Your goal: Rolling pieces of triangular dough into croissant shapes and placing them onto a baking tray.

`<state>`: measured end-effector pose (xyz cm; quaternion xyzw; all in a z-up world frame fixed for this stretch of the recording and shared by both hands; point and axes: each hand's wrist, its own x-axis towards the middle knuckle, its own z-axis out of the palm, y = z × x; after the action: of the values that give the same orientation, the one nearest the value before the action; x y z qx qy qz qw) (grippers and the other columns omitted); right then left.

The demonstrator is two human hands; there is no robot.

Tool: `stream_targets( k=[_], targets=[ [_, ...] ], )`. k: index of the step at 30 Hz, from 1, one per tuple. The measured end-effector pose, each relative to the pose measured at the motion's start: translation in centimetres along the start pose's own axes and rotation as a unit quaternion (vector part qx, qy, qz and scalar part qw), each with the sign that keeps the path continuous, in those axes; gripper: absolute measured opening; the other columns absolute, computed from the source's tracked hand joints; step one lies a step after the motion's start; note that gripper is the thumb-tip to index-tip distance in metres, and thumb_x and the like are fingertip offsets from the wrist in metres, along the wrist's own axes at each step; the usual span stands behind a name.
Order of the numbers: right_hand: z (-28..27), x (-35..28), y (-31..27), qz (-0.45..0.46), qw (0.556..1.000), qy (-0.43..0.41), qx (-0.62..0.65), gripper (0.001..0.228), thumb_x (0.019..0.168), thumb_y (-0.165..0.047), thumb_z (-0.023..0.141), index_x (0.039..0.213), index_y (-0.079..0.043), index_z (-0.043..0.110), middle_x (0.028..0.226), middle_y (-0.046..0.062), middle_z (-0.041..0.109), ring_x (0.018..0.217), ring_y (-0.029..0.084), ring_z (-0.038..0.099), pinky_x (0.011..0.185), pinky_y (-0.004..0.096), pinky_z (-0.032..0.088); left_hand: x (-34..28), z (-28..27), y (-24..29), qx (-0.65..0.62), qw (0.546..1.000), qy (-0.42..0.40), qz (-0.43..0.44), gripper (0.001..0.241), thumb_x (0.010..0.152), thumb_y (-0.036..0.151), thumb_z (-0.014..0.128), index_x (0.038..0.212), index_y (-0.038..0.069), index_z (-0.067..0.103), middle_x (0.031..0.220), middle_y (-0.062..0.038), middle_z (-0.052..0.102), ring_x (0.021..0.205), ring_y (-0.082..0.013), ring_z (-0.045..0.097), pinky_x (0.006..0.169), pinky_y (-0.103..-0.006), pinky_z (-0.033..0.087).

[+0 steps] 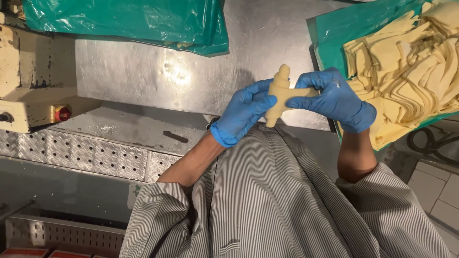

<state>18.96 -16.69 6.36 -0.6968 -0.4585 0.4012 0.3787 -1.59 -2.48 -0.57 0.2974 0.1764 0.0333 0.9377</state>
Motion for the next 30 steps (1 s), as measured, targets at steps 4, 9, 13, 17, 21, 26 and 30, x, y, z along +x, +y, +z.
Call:
stream_targets(
  k=[4,9,13,17,21,26,30],
  targets=[
    [-0.1,-0.3,0.0,0.051,0.998,0.000,-0.024,0.025,0.078,-0.021,0.090,0.087,-0.004,0.073,0.065,-0.001,0.059,0.060,0.007,0.045,0.053,0.026,0.039,-0.2,0.3,-0.2,-0.015,0.999,-0.026,0.012,0.054,0.099,0.006,0.070,0.149,-0.002,0.050,0.131,-0.012,0.067,0.115,-0.0167,0.066,0.101,-0.0308,0.057],
    [-0.2,-0.8,0.0,0.005,0.999,-0.005,0.031,0.027,0.081,-0.022,0.089,0.089,-0.004,0.072,0.072,-0.002,0.061,0.067,0.005,0.050,0.060,0.025,0.043,-0.6,0.7,0.4,-0.014,1.000,-0.015,0.006,0.055,0.099,0.008,0.070,0.149,-0.002,0.049,0.130,-0.012,0.067,0.114,-0.0180,0.067,0.097,-0.0319,0.057],
    [-0.4,-0.8,0.9,0.031,0.999,0.009,0.008,0.025,0.081,-0.022,0.089,0.086,-0.004,0.072,0.069,-0.001,0.058,0.063,0.006,0.047,0.057,0.025,0.040,-0.1,0.6,-0.6,-0.047,0.998,-0.033,0.010,0.056,0.100,0.007,0.070,0.150,-0.004,0.048,0.133,-0.012,0.066,0.119,-0.0180,0.065,0.103,-0.0316,0.055],
    [-0.2,-0.6,0.7,-0.005,1.000,-0.002,0.015,0.027,0.082,-0.022,0.089,0.091,-0.003,0.071,0.072,-0.001,0.060,0.066,0.005,0.049,0.060,0.024,0.043,-0.4,0.9,0.2,-0.024,0.999,-0.017,0.015,0.057,0.099,0.007,0.070,0.150,-0.004,0.048,0.132,-0.013,0.066,0.117,-0.0187,0.065,0.101,-0.0324,0.055],
    [-0.4,-0.5,1.6,-0.002,1.000,0.007,0.005,0.026,0.081,-0.022,0.089,0.086,-0.004,0.071,0.069,-0.001,0.060,0.062,0.005,0.049,0.056,0.025,0.040,-0.3,0.7,-0.2,-0.044,0.999,-0.021,0.011,0.058,0.100,0.009,0.070,0.152,-0.003,0.047,0.135,-0.013,0.064,0.119,-0.0176,0.064,0.104,-0.0315,0.054],
    [-0.4,-0.4,1.9,0.004,1.000,0.010,0.019,0.025,0.083,-0.021,0.089,0.085,-0.004,0.070,0.069,0.000,0.056,0.063,0.006,0.046,0.057,0.025,0.039,-0.3,0.9,0.4,-0.044,0.999,-0.002,0.006,0.058,0.099,0.010,0.070,0.151,-0.004,0.048,0.134,-0.014,0.064,0.117,-0.0198,0.065,0.100,-0.0343,0.055],
    [-0.5,-0.1,1.5,0.002,1.000,0.003,0.020,0.024,0.082,-0.021,0.088,0.086,-0.005,0.070,0.071,-0.002,0.060,0.064,0.004,0.050,0.058,0.024,0.042,0.0,1.0,-0.2,-0.057,0.998,-0.015,0.014,0.058,0.099,0.010,0.070,0.150,-0.003,0.047,0.137,-0.013,0.063,0.124,-0.0196,0.063,0.108,-0.0343,0.052]
  ],
)
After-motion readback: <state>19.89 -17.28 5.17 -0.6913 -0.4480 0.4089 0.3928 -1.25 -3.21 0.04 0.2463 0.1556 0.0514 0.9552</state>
